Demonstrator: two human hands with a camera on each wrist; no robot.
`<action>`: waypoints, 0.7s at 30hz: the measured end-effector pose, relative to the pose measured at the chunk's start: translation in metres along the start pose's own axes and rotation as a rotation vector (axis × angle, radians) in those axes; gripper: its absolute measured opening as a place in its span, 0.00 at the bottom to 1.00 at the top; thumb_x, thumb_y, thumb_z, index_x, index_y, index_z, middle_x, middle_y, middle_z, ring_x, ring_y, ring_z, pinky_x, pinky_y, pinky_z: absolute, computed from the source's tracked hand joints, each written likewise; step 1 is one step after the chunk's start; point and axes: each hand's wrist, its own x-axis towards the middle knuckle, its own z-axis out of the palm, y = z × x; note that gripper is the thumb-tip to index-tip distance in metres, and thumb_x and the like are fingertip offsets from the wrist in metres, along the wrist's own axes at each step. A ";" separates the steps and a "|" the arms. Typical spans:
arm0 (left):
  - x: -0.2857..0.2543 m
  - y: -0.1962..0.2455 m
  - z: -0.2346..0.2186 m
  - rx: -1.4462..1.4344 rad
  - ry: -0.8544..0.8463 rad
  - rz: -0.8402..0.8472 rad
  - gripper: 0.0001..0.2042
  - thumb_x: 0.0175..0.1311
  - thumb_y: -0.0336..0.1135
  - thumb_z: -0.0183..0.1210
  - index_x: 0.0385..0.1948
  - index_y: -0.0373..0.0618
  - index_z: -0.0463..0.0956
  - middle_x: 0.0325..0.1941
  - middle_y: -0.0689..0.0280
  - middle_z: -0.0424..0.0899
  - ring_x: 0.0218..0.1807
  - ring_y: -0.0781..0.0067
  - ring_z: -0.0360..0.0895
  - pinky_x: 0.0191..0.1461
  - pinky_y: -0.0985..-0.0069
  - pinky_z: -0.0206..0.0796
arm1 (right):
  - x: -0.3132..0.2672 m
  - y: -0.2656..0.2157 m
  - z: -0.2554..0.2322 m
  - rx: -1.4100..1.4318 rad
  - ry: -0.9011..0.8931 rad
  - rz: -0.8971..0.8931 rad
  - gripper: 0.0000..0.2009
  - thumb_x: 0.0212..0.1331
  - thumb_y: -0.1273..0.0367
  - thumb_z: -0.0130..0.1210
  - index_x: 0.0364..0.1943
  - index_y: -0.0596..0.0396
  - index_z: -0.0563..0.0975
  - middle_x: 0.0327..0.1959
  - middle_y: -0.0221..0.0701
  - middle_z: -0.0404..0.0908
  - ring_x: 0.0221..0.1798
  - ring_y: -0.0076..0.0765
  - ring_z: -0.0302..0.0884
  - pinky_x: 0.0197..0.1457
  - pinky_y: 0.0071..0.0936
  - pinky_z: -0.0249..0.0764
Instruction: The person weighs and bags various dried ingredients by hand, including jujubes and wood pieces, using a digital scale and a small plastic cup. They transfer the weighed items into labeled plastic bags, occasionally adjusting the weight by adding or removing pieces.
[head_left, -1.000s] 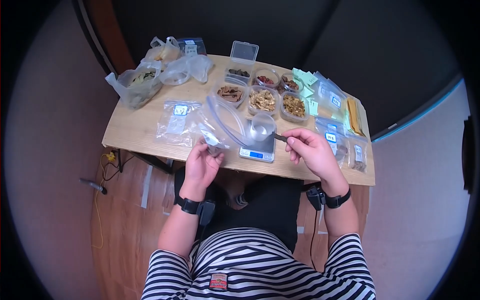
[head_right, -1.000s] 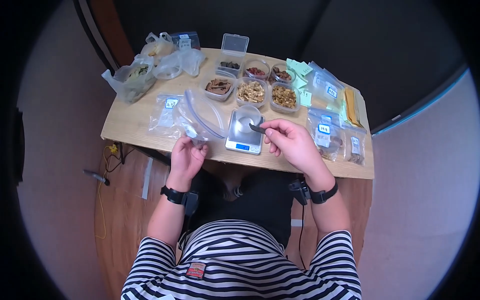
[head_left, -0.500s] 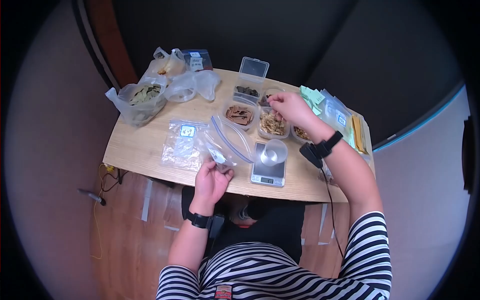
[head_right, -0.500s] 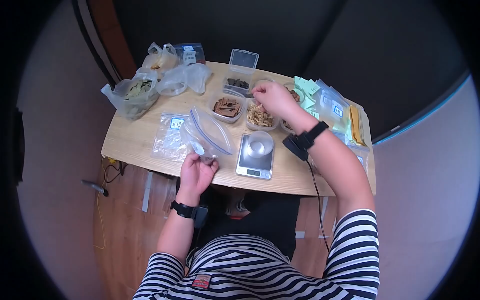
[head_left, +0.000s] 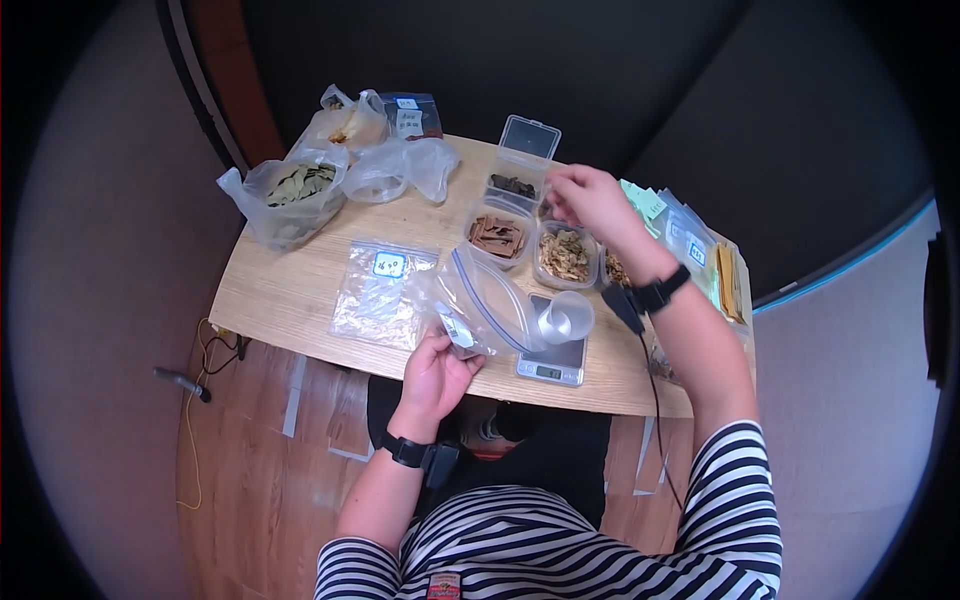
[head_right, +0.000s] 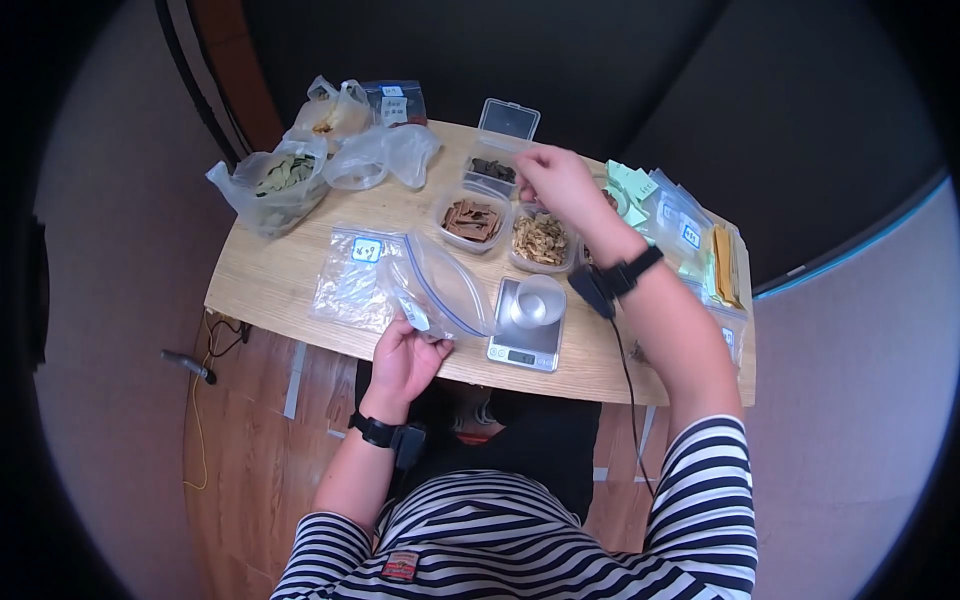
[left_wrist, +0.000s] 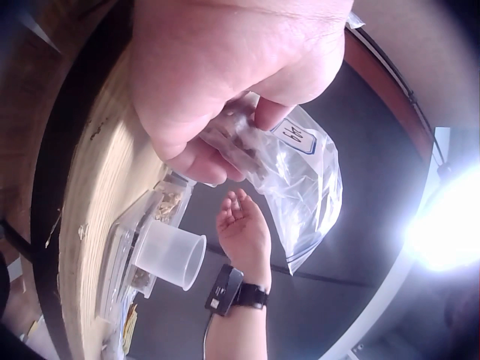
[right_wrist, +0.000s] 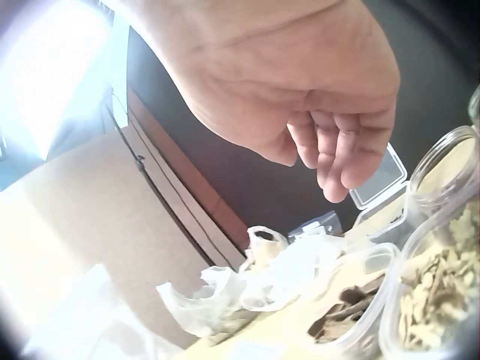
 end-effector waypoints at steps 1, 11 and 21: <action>-0.001 0.000 0.001 -0.013 0.005 0.006 0.20 0.72 0.31 0.42 0.65 0.49 0.63 0.59 0.60 0.78 0.56 0.61 0.78 0.58 0.61 0.73 | -0.020 -0.002 -0.002 0.003 0.025 -0.007 0.13 0.71 0.65 0.53 0.47 0.61 0.81 0.31 0.27 0.82 0.30 0.19 0.79 0.31 0.18 0.74; 0.004 -0.002 -0.011 -0.020 -0.102 0.015 0.19 0.74 0.46 0.43 0.55 0.46 0.75 0.54 0.60 0.82 0.58 0.61 0.78 0.62 0.59 0.68 | -0.194 0.111 -0.009 0.376 0.325 0.083 0.10 0.74 0.66 0.50 0.44 0.57 0.80 0.26 0.24 0.77 0.25 0.17 0.72 0.27 0.16 0.67; -0.020 -0.022 -0.005 0.058 -0.328 -0.070 0.25 0.73 0.58 0.45 0.48 0.42 0.77 0.42 0.55 0.81 0.43 0.57 0.78 0.46 0.62 0.74 | -0.236 0.167 0.007 0.487 0.386 0.011 0.09 0.75 0.68 0.49 0.44 0.58 0.79 0.26 0.22 0.75 0.26 0.14 0.69 0.28 0.14 0.65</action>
